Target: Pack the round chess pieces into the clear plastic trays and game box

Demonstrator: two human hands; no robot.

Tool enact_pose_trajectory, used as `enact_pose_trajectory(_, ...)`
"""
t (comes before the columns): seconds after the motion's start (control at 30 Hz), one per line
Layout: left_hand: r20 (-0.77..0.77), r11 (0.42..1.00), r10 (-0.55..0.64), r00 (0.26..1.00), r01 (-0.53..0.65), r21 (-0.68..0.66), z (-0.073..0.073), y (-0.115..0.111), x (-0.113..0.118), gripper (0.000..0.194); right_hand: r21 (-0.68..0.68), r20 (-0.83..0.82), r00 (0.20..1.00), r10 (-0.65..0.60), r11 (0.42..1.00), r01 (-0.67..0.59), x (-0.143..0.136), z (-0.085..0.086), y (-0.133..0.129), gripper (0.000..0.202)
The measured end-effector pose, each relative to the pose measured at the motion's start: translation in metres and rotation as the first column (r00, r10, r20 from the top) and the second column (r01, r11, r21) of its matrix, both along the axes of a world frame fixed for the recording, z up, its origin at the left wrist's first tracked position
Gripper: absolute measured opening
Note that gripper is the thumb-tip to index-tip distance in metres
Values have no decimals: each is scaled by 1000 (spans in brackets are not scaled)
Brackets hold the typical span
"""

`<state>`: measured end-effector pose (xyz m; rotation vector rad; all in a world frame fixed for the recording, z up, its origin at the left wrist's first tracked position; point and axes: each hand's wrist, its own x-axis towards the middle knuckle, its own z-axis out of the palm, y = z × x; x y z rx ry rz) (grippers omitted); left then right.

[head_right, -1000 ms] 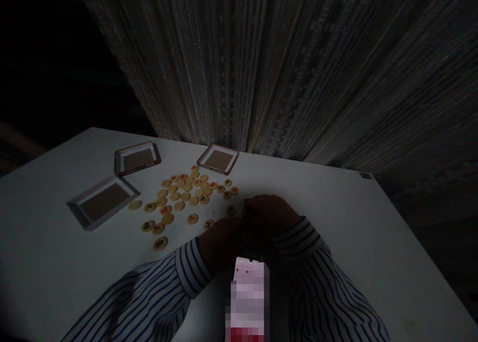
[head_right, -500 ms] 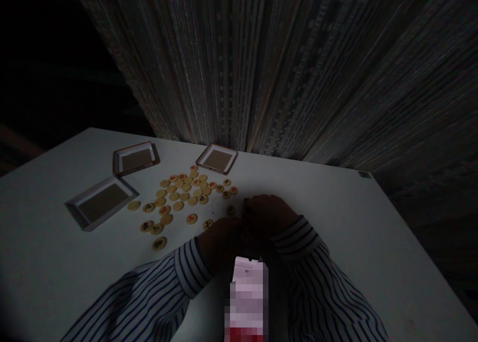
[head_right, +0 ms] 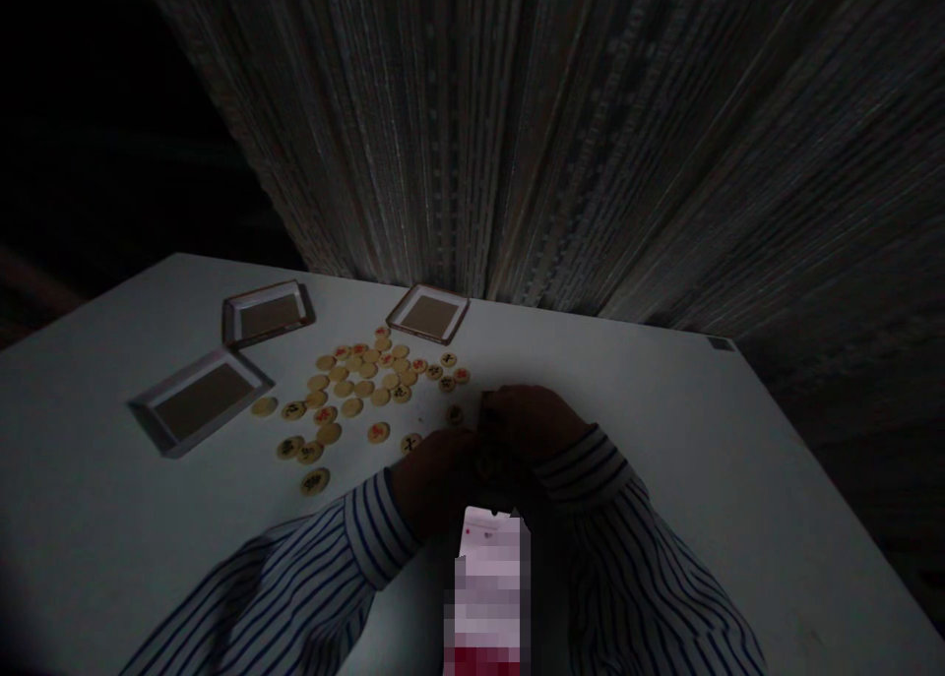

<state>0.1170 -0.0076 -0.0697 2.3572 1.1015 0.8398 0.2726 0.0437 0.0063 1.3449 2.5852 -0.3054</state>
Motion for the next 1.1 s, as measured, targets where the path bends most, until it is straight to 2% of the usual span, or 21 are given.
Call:
enact_pose_trajectory(0.2,24,999,27,999,-28,21,-2,-3,-2,30,-29,-33,999,-22,999,21,-1,4,-3,23)
enact_pose_trajectory(0.43,11,1000,2,1000,-2,6,-6,-2,-4,34,8,-32,999,-21,1000,21,1,7,-3,23)
enact_pose_trajectory(0.57,26,999,30,999,-31,34,-8,-3,-4,34,17,-26,1000,-14,1000,15,2,4,-3,23)
enact_pose_trajectory(0.73,18,1000,5,1000,-5,23,-5,-1,-2,29,-4,-24,1000,-18,1000,18,2,1,-2,22)
enact_pose_trajectory(0.97,-14,998,-52,999,52,32,-14,3,0,26,-8,-6,1000,-12,1000,12,0,5,-2,24)
enact_pose_trajectory(1.1,17,998,-7,1000,6,62,-9,1,-2,29,3,1,1000,-14,1000,14,-1,5,-2,23)
